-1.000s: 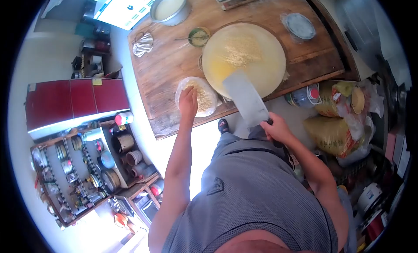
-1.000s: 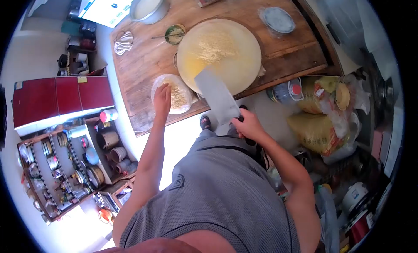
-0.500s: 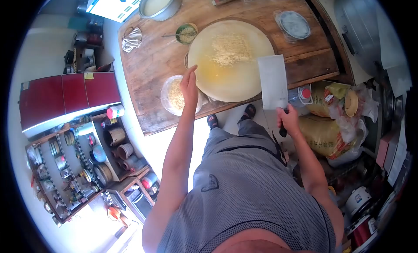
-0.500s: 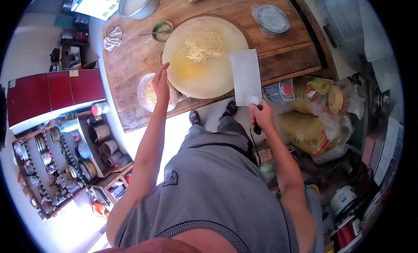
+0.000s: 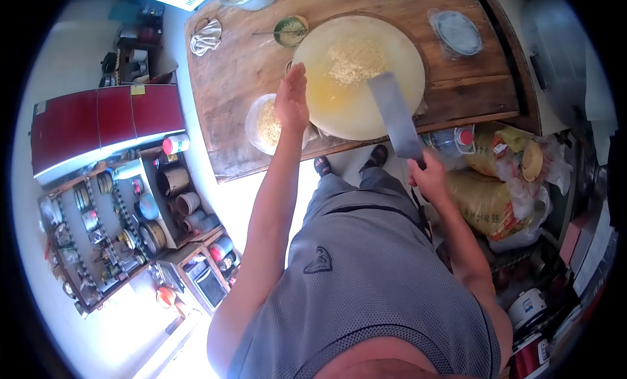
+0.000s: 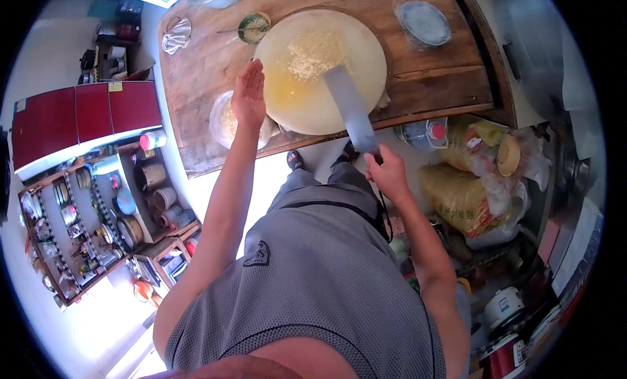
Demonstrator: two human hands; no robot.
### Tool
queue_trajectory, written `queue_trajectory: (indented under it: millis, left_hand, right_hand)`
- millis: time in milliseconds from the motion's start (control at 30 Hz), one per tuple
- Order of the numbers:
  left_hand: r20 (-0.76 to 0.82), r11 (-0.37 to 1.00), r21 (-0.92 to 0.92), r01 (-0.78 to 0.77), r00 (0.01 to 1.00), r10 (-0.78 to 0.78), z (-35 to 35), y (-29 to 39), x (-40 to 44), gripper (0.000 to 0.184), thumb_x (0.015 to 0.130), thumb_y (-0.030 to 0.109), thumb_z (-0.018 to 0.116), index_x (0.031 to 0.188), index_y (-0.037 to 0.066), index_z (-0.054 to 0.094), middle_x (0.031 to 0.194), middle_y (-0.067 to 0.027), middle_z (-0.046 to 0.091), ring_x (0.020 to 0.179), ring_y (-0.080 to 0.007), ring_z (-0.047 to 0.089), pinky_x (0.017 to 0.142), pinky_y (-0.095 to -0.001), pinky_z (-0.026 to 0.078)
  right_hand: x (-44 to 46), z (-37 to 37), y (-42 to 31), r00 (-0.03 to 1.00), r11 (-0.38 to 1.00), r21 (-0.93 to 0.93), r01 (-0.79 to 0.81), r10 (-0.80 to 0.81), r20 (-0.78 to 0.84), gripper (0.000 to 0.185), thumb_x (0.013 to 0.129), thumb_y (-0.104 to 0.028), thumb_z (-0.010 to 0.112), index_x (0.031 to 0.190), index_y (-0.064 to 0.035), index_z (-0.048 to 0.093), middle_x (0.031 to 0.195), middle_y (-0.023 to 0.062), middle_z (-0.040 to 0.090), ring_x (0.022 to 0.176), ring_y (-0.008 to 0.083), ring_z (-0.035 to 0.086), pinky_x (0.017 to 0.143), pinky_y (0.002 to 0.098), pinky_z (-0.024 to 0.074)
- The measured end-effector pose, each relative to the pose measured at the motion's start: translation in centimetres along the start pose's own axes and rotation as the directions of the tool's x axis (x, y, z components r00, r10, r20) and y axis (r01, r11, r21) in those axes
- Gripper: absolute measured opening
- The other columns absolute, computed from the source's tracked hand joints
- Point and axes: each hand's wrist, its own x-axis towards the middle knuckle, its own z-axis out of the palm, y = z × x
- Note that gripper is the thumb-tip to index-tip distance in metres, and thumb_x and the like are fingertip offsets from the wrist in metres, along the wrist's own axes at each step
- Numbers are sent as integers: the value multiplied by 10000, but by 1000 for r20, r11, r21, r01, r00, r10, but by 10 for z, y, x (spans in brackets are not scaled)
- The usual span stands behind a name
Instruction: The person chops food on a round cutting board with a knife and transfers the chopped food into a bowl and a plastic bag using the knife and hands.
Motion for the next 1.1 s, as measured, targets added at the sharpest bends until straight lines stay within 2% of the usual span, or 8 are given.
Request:
queue_trajectory:
  millis: [67,167,400,567,867,900,1000,1100]
  left_hand:
    - [16,999,-29,18,1000,-18,6,-6,9,555,1098,372,365,1480,-23,439,1554,-162,451,1479,-269,374,1232,-387,264]
    - [9,998,-61,-33,999,33,24,-17,20,556,1100,384,355,1487,-7,442,1553,-149,460,1479,-265,375,1230,-383,264]
    - [23,989,109,-96,995,94,65,-45,26,617,1103,447,317,1506,-10,419,1561,-148,445,1484,-260,352,1247,-393,205]
    - [191,969,203,-140,976,101,82,-51,4,721,1089,531,286,1541,-28,347,1592,-177,388,1512,-287,295,1268,-411,129]
    - [154,947,315,63,981,-117,92,-43,-27,728,1101,511,136,1602,-17,159,1695,-128,150,1569,-241,126,1275,-368,74]
    - [177,867,495,46,972,-153,87,-43,-31,708,1107,489,128,1604,-14,151,1693,-126,158,1570,-237,128,1275,-363,77]
    - [264,964,207,166,939,-218,83,-34,-54,656,1121,436,163,1610,-1,147,1691,-128,160,1562,-257,158,1274,-374,103]
    - [239,774,632,32,943,-234,56,-17,-68,604,1102,368,329,1576,-4,283,1638,-155,292,1516,-269,286,1241,-379,208]
  right_hand:
    - [-8,0,-9,882,775,-441,453,-462,94,338,926,-113,673,1261,-76,651,722,115,647,592,277,631,573,371,530]
    - [-26,5,-20,841,556,-661,504,-490,228,514,905,-156,687,1410,-161,589,798,155,651,681,363,634,641,438,537]
    - [-42,32,-33,877,552,-709,439,-435,205,498,937,-187,633,1429,-159,558,798,137,647,675,364,645,621,473,534]
    - [-34,41,-35,874,533,-716,450,-426,232,458,956,-161,588,1393,-32,544,765,179,650,655,372,663,596,463,545]
    - [1,40,-57,884,489,-770,409,-420,203,452,927,-87,552,1361,38,543,758,209,670,698,371,696,618,468,566]
    - [5,40,-58,881,488,-768,415,-426,206,452,927,-87,552,1361,38,543,758,209,670,698,371,696,618,468,566]
    - [13,38,-58,885,504,-761,408,-422,195,431,938,-107,555,1353,9,561,780,214,675,699,374,693,625,476,568]
    - [20,37,-53,861,535,-725,434,-483,160,417,957,-143,560,1359,-33,570,798,209,675,703,384,686,639,486,568]
